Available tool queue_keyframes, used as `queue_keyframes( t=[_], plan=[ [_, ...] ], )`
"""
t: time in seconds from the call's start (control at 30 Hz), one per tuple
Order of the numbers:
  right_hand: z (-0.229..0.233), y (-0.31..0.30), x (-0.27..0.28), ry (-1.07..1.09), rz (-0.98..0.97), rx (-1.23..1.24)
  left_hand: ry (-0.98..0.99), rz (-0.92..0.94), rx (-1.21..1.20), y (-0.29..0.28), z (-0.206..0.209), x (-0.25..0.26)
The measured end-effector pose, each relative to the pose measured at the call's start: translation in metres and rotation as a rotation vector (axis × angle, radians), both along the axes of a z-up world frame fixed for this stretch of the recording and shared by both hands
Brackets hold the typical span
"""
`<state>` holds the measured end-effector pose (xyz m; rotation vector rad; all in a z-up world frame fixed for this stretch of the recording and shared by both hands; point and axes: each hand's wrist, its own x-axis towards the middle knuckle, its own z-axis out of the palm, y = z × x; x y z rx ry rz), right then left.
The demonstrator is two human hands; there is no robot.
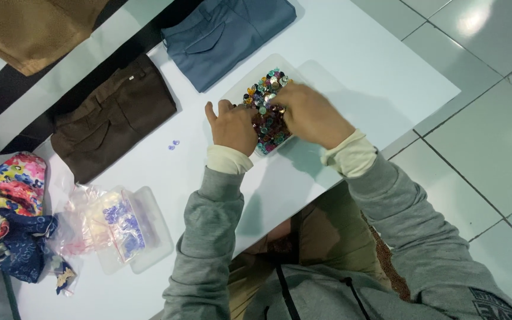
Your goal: Packaging small colorful beads into plastic bags on a work table
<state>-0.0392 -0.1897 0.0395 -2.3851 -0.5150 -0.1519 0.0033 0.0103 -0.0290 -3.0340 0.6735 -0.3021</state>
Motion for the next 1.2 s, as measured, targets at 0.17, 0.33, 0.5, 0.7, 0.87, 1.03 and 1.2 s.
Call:
queue_keyframes(
  t=[0.17,0.33,0.5,0.7,0.87,1.03,1.2],
  plan=[
    [-0.005,-0.022,0.007,-0.067,-0.114,-0.068,-0.154,-0.06,-0.145,-0.021,0.008,0.01],
    [-0.016,-0.02,0.004,-0.047,-0.16,-0.188,-0.23,-0.175,-0.184,-0.042,-0.018,0.029],
    [-0.018,-0.024,0.009,-0.057,-0.172,-0.247,-0.219,-0.169,0.073,-0.028,-0.035,0.032],
    [-0.011,-0.013,0.009,0.051,-0.173,-0.306,-0.2,-0.077,0.036,-0.01,0.0,0.013],
    [-0.02,0.001,0.016,0.016,-0.17,-0.258,-0.191,-0.023,0.045,-0.014,0.004,0.012],
    [-0.038,0.009,0.037,0.019,-0.125,-0.356,-0.116,-0.006,0.056,-0.013,0.001,0.012],
    [-0.015,0.015,0.03,0.085,-0.067,-0.32,-0.048,-0.003,0.038,-0.011,0.01,0.01]
  ],
)
